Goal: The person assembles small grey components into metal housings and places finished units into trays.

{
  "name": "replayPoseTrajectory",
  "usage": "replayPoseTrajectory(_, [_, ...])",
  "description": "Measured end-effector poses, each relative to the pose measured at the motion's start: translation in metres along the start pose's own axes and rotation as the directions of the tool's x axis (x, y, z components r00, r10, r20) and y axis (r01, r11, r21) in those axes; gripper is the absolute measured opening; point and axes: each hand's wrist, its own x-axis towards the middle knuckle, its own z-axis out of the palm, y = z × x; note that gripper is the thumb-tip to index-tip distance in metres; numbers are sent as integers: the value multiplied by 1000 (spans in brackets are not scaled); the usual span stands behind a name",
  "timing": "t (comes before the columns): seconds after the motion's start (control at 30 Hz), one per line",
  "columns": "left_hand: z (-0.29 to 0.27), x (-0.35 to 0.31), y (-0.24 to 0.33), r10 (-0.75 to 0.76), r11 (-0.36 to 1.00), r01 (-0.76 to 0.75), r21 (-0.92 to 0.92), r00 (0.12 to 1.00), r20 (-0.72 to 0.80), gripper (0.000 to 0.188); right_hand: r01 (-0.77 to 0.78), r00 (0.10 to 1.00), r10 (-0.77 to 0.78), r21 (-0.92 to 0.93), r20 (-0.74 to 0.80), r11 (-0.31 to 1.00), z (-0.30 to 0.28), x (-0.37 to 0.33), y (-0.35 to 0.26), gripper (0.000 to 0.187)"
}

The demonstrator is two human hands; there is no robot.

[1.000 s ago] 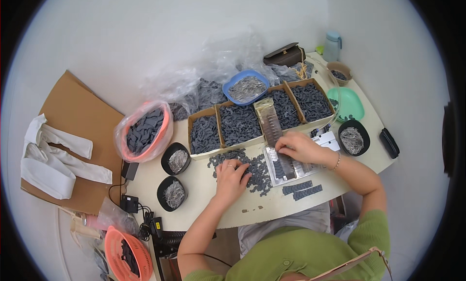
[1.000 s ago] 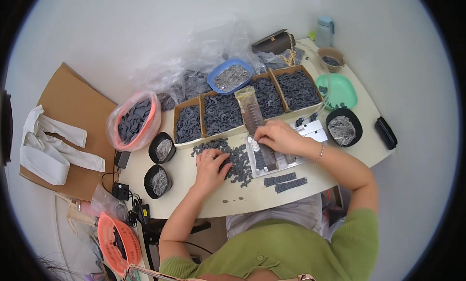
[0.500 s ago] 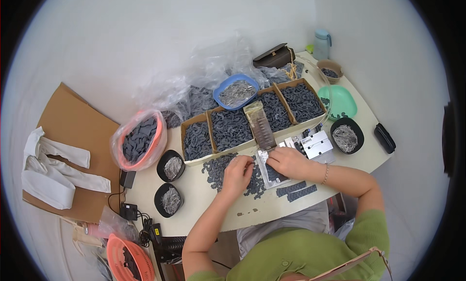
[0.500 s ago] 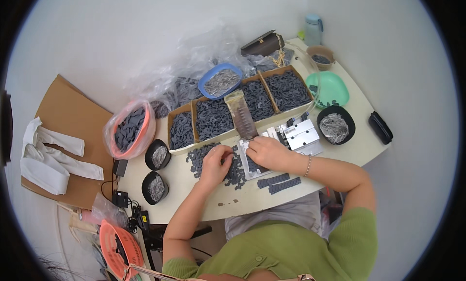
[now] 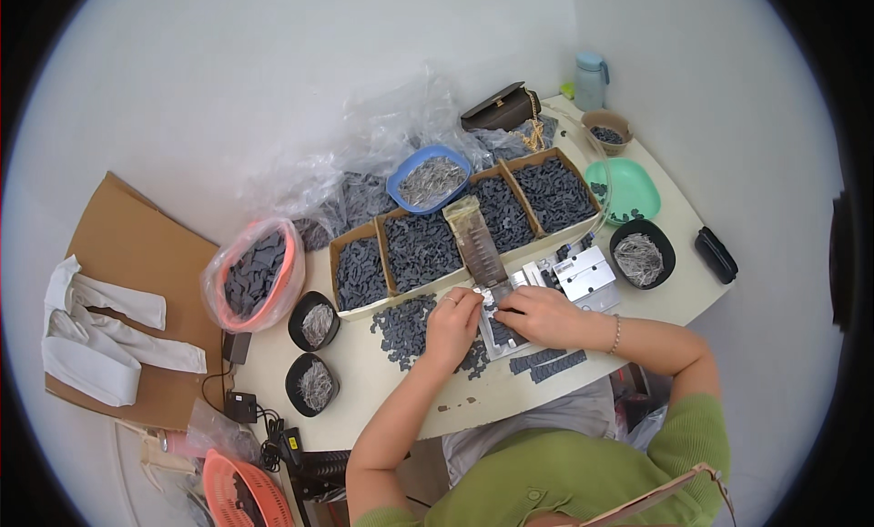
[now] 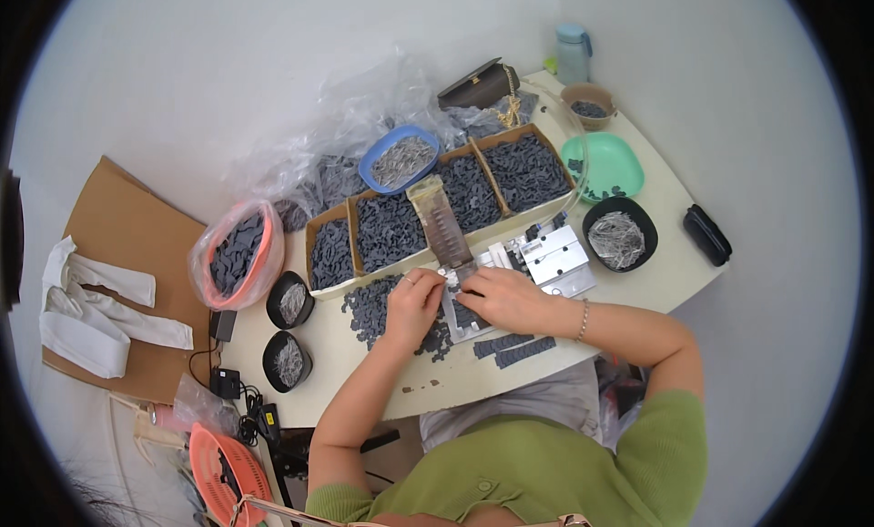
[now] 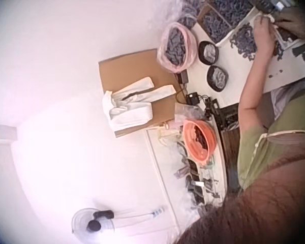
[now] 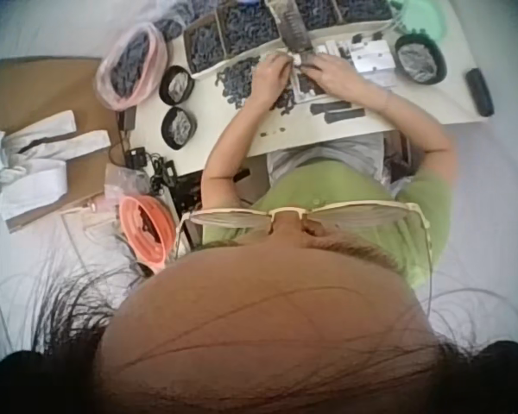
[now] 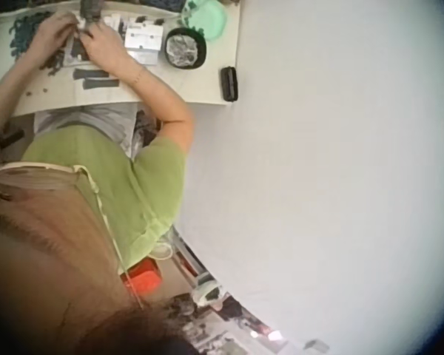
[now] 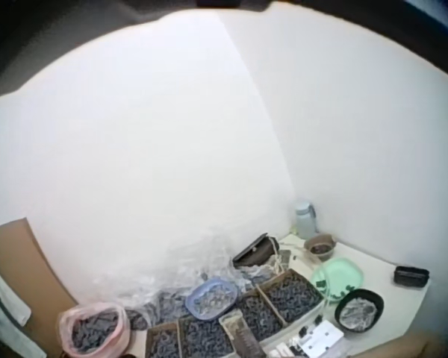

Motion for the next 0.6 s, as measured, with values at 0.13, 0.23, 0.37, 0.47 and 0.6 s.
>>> replayPoseTrajectory(0.13, [-7,-4,5,-6,999,7,-32,1000,16,13,-61,998,61,70,1,996,2,1,2,25])
replayPoseTrajectory(0.23, [-9,-14,12,-48,995,54,-81,996,69,18,-141,990,139,149,28,979,2,9,10,21])
replayPoseTrajectory(0.37, [-10,-20,17,-117,980,140,-139,979,166,23,-138,987,126,132,98,981,3,21,18,17])
replayPoseTrajectory(0.47, [-10,-20,19,-153,970,186,-156,967,203,20,-144,981,126,117,150,983,2,29,20,14])
replayPoseTrajectory(0.6, [-8,-22,16,-170,953,209,-217,968,185,19,-180,978,168,91,126,979,3,31,22,12])
